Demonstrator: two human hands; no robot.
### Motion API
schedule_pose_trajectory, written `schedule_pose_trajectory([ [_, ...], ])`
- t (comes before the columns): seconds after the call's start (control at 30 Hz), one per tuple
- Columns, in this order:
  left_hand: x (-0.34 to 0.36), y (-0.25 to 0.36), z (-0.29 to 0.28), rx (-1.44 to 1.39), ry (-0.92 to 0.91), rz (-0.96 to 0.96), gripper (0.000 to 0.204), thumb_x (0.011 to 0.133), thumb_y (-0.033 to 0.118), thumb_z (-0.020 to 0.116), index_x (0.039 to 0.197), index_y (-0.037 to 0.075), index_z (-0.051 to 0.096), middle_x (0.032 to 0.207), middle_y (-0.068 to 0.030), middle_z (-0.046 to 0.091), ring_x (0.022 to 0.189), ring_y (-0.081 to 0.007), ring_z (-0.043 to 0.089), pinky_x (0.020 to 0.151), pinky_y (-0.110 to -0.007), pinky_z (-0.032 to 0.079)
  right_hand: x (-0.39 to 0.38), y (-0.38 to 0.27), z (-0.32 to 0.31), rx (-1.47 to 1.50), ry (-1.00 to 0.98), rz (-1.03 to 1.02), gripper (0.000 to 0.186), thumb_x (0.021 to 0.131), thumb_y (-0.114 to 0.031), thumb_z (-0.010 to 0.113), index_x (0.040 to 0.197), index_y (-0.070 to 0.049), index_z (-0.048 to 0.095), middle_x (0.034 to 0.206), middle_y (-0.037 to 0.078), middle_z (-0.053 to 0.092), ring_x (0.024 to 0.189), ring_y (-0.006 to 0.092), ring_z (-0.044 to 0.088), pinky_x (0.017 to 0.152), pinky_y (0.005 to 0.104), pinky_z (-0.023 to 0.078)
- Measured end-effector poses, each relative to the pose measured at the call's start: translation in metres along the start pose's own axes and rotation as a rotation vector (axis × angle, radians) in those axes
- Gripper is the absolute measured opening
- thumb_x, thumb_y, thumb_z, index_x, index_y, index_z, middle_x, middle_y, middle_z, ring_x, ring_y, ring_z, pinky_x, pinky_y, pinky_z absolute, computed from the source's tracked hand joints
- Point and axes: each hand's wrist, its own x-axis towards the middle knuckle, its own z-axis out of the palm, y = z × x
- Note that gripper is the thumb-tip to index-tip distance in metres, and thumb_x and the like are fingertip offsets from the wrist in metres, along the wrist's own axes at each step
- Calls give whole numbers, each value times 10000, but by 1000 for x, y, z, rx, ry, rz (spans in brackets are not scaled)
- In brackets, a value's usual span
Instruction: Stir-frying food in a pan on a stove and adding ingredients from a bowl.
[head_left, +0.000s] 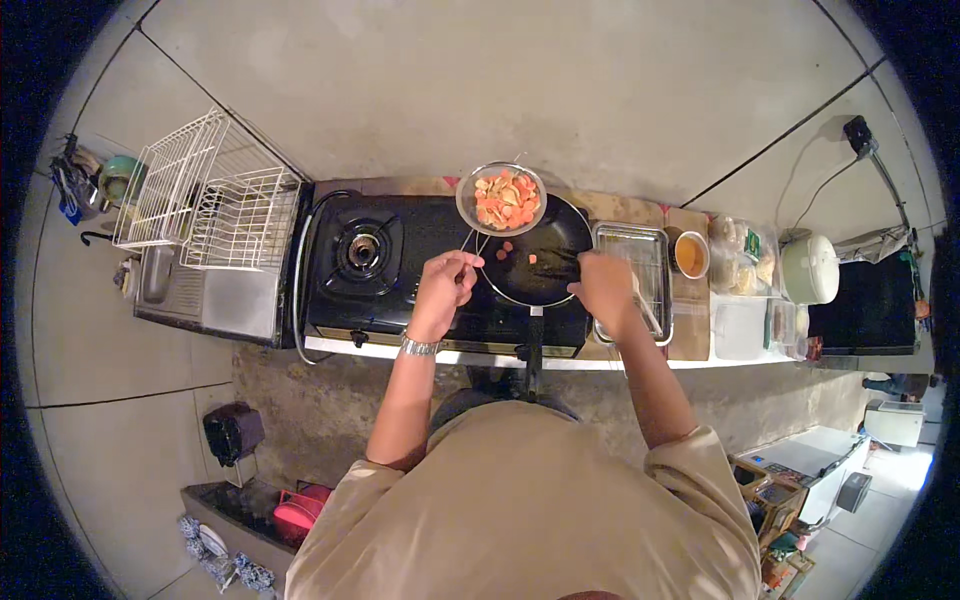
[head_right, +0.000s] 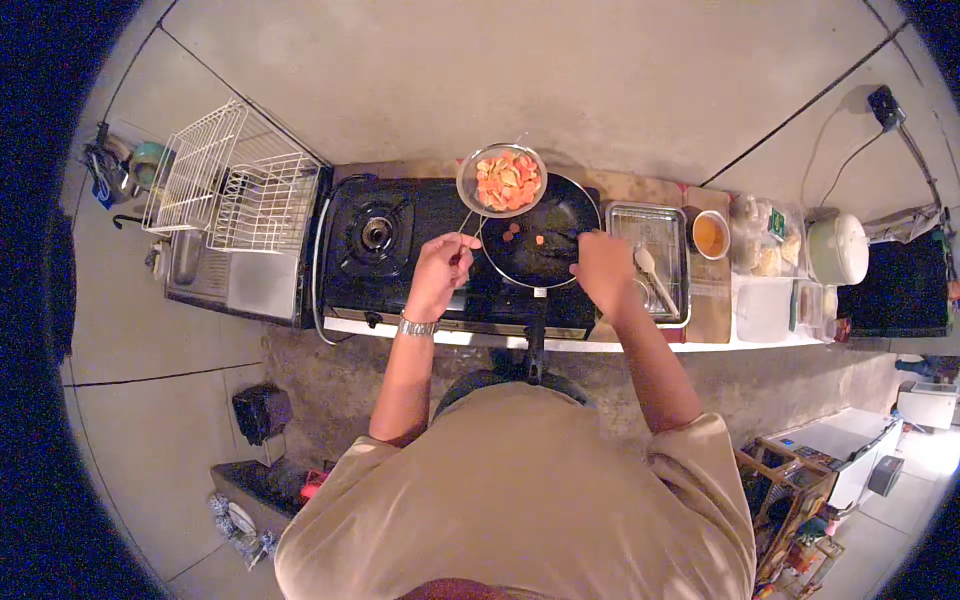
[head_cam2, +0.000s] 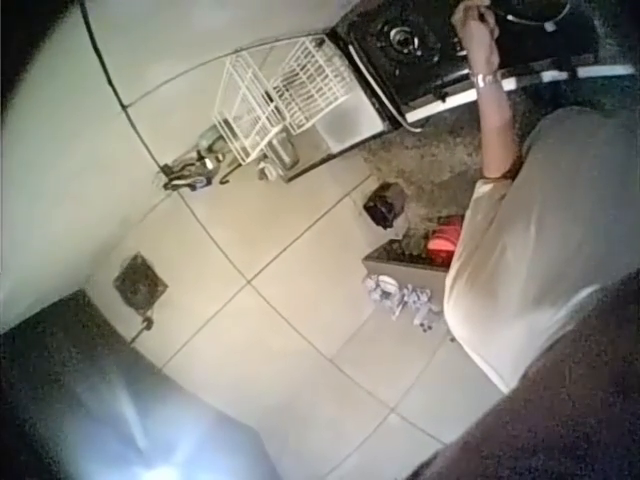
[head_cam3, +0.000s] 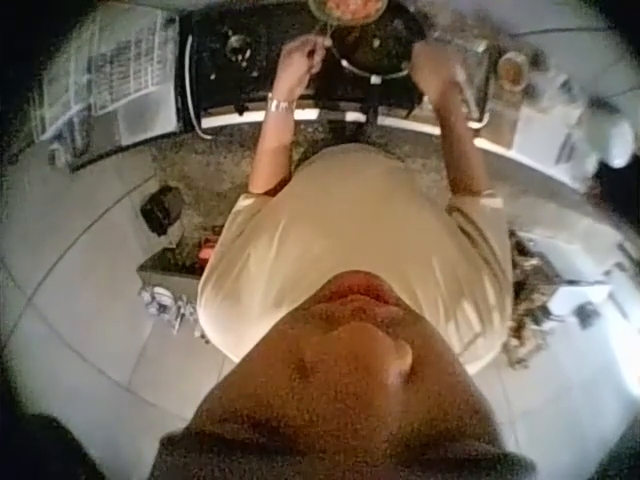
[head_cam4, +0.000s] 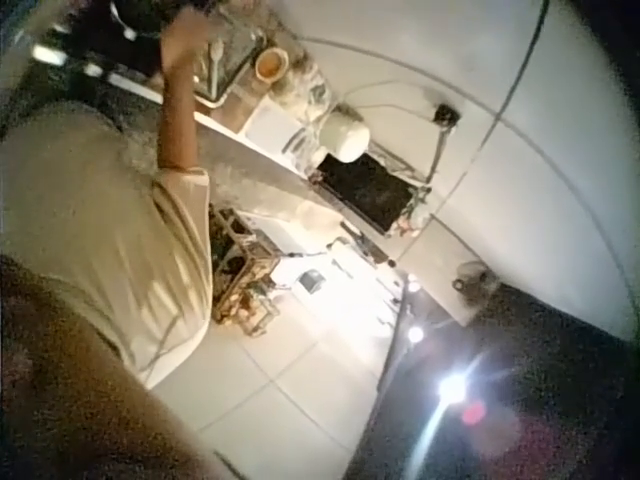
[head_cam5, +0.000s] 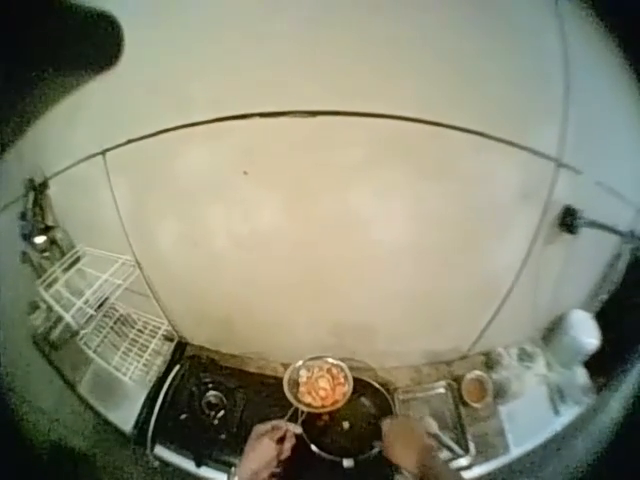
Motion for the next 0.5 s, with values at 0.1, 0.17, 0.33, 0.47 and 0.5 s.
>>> schedule_pose_trajectory([
  [0.1,0,1,-1,13,-6,-7,272,1043,127,426,1027,-41,639,649,26,497,484,-47,337,435,-222,258,8,-2,12,-46,-38,9,279,716,-242,854,854,-40,721,893,160,712,881,357,711,778,470,561],
  [0.17,-1,-1,-4,1,3,-6,269,1039,123,428,1029,-42,640,648,26,497,484,-46,337,435,-223,257,9,-4,16,-34,-25,3,270,715,-235,850,850,-39,722,888,162,713,879,357,712,777,469,562],
  [0.33,-2,-4,-10,-10,5,-10,266,1036,119,428,1026,-36,643,646,25,496,488,-47,337,436,-226,254,11,-4,22,-5,23,-2,241,732,-218,830,852,-36,726,874,172,713,874,359,714,781,470,564],
  [0.47,-4,-8,-12,-8,8,-8,265,1037,121,430,1020,-30,647,644,26,490,492,-49,340,439,-230,252,10,-2,15,-46,-80,70,303,770,-251,827,961,-39,725,947,168,726,915,365,711,810,484,561],
  [0.5,-5,-8,-12,-2,8,-6,267,1037,122,429,1019,-29,648,644,26,489,494,-50,343,440,-232,251,8,0,13,-28,-71,63,311,779,-260,823,980,-42,730,952,169,727,922,366,712,815,487,562],
])
